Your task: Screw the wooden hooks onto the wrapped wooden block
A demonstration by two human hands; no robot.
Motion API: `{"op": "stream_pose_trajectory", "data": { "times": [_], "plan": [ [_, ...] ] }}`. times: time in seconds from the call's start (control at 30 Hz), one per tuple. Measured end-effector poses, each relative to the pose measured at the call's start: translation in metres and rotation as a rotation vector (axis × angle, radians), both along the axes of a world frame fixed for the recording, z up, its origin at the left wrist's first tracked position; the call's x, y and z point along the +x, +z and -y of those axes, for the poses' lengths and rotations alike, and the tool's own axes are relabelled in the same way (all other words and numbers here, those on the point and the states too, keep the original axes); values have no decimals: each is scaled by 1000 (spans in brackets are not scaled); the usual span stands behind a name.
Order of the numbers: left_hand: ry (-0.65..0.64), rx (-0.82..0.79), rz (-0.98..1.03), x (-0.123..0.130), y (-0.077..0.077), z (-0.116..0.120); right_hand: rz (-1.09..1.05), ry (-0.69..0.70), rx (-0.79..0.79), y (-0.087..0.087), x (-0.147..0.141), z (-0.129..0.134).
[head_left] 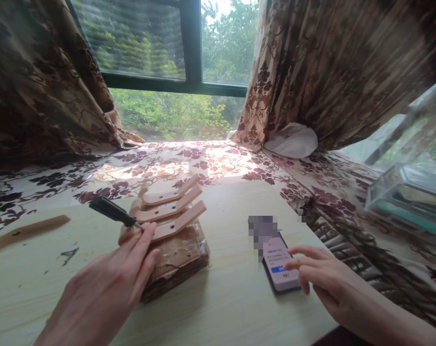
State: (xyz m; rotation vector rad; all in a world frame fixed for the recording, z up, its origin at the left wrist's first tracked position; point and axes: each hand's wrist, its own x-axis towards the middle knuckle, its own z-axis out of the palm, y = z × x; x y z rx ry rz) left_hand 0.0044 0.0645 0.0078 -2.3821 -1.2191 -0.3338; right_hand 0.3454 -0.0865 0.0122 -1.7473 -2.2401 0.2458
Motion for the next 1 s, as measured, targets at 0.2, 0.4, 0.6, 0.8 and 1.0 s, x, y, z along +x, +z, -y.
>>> {"op": "stream_pose_trajectory", "data": {
  "times": [0.2,0.4,0.6,0.8,1.0],
  "plan": [
    [2,-20,21,-1,-2,-1,-30,14,-7,-11,-3,-5],
    [-36,1,35,-3,-4,-4,-13,-16,73,11,8,-11],
    [-28,23,29,0,-2,-1,-7,120,261,80,-22,-61],
    [-55,11,14,2,-3,1,110,458,355,133,-132,-138],
    [-23,-152,71,10,0,4,281,645,302,132,-191,-177]
  ]
}}
